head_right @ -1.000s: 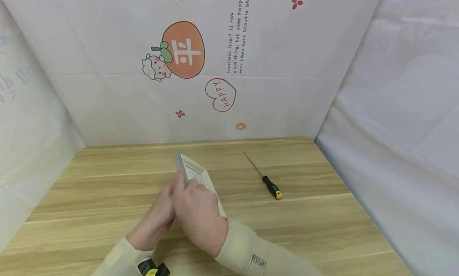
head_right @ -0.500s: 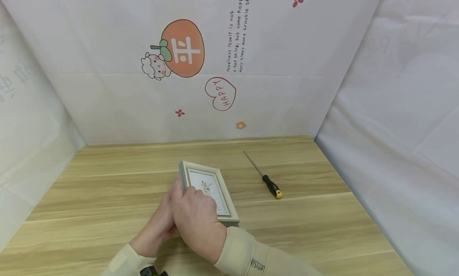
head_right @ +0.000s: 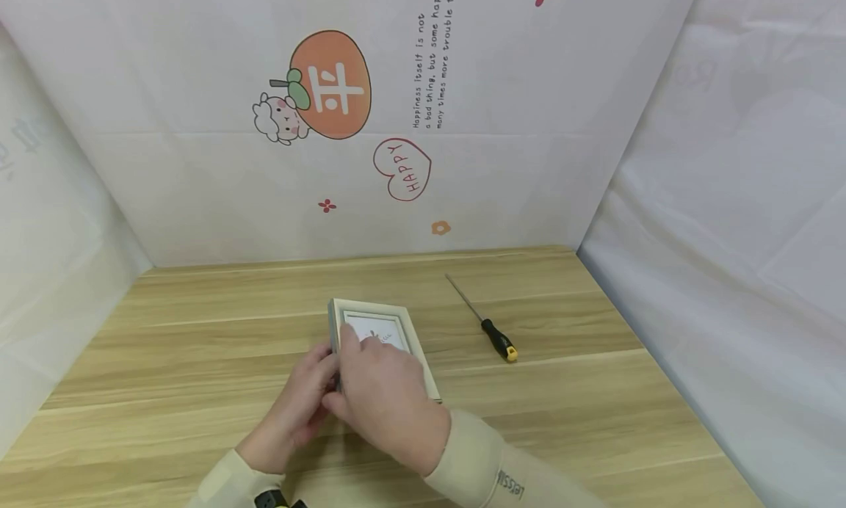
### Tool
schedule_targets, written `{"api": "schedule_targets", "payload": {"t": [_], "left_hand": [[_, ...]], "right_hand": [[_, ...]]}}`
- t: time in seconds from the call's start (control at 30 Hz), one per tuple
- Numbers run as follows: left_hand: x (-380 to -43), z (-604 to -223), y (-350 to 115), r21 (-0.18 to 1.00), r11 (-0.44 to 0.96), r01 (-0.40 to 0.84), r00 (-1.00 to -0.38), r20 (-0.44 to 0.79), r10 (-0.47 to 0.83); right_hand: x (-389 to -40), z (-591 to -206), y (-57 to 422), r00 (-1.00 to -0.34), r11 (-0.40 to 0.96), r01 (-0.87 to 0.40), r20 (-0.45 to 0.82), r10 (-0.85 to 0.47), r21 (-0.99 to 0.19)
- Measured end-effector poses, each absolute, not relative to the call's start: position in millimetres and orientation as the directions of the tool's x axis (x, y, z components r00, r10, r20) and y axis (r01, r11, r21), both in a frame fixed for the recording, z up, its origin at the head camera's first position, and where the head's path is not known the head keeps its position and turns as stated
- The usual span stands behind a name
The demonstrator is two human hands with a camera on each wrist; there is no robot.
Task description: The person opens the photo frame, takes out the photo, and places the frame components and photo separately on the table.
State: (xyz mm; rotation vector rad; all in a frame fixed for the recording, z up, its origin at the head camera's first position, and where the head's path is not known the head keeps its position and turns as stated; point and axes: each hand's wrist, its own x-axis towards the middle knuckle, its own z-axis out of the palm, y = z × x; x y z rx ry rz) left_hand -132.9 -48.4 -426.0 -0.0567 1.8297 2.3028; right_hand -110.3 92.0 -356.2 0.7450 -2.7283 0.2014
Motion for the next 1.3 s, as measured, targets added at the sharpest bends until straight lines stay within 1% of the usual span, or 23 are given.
{"api": "schedule_targets", "payload": {"t": [0.1,0.27,0.33,0.43,0.53,0.77,0.9,1.07,1.3], "left_hand": [[-135,-428,-51,0.953,-0.233,-0.195,-0.977,-0.166,0.136],[-139,-431,-54,0.942,-0.276,-0.191,-0.976,-0.153,0.153],[-140,-432,-55,0.944,-0.274,-0.186,-0.977,-0.149,0.151],[-143,-434,-56,0.947,-0.264,-0.184,-0.978,-0.149,0.146],[-146,-435,-56,0.950,-0.253,-0.184,-0.978,-0.151,0.144],[-156,-436,-54,0.957,-0.224,-0.182,-0.978,-0.154,0.138],[-161,-437,-55,0.957,-0.214,-0.194,-0.976,-0.166,0.144],[-166,-440,-56,0.956,-0.207,-0.206,-0.973,-0.179,0.144],[-169,-443,-57,0.957,-0.204,-0.208,-0.973,-0.182,0.140]], "right_hand": [[-121,-348,108,-0.851,0.859,-0.496,0.264,-0.453,-0.125],[-150,-351,137,-0.895,0.875,-0.428,0.240,-0.376,-0.225],[-162,-358,148,-0.913,0.889,-0.392,0.217,-0.345,-0.237],[-176,-370,159,-0.943,0.910,-0.329,0.141,-0.302,-0.252],[-187,-383,166,-0.957,0.922,-0.289,0.053,-0.285,-0.258],[-200,-405,168,-0.957,0.950,-0.250,-0.100,-0.272,-0.187],[-205,-412,166,-0.950,0.949,-0.228,-0.163,-0.266,-0.219],[-208,-418,165,-0.943,0.936,-0.232,-0.177,-0.283,-0.263],[-211,-423,164,-0.943,0.926,-0.245,-0.152,-0.297,-0.287]]}}
